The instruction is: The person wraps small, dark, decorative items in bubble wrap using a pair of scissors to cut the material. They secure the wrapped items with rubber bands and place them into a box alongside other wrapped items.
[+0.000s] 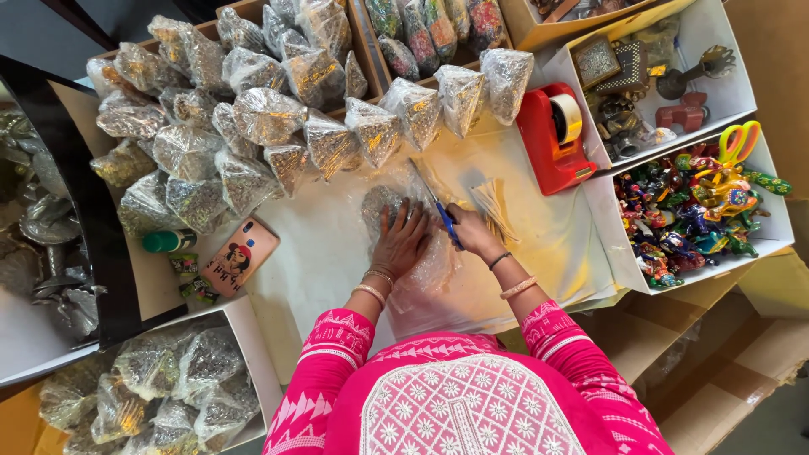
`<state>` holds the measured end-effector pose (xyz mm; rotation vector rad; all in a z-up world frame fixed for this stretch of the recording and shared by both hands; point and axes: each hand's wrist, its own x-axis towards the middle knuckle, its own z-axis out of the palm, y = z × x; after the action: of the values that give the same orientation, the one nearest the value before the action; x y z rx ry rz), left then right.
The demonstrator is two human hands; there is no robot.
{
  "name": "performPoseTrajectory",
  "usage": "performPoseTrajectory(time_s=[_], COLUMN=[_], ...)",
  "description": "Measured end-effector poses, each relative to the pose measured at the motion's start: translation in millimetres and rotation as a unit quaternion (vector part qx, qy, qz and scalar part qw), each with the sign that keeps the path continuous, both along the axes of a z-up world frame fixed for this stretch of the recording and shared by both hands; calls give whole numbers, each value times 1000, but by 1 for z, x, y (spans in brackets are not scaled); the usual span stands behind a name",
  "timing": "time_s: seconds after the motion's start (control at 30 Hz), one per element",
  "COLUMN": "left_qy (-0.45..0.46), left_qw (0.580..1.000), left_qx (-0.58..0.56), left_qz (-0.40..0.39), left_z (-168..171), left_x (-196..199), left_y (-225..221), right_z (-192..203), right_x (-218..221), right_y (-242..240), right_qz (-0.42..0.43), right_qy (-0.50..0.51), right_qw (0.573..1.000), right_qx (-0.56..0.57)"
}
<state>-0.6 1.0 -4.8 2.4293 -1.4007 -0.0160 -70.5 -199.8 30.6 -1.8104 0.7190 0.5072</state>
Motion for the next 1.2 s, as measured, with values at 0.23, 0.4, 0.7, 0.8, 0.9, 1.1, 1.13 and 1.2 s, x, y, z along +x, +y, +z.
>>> performPoseTrajectory(time_s=[0.23,0.4,0.7,0.8,0.9,1.1,1.13,1.2], left_qy=[22,29,139,91,101,220,219,324], left_qw=[1000,999,967,952,935,931,932,873], left_qx=[4,-18,-202,-224,-221,-177,-176,-260], left_qz=[-1,-4,75,185,259,229,230,256], left_z=[4,5,11,32,26,0,0,-1], left_x=[2,2,0,-2,-11,-27,-28,-30], left_y=[0,2,24,33,48,73,75,80], right_z=[20,41,33,35,31,11,-6,-37], right_x=[-35,-65,-111,-103,-80,-8,-6,0], right_y=[-14,-41,-66,-62,-57,-38,-40,-45], right_qz=[-44,-121,-42,10,34,156,155,166], right_qy=[-38,-36,-49,-31,-142,-310,-310,-177], right_qw=[998,970,901,876,882,861,861,889], right_qx=[-17,-206,-428,-482,-448,-373,-373,-387])
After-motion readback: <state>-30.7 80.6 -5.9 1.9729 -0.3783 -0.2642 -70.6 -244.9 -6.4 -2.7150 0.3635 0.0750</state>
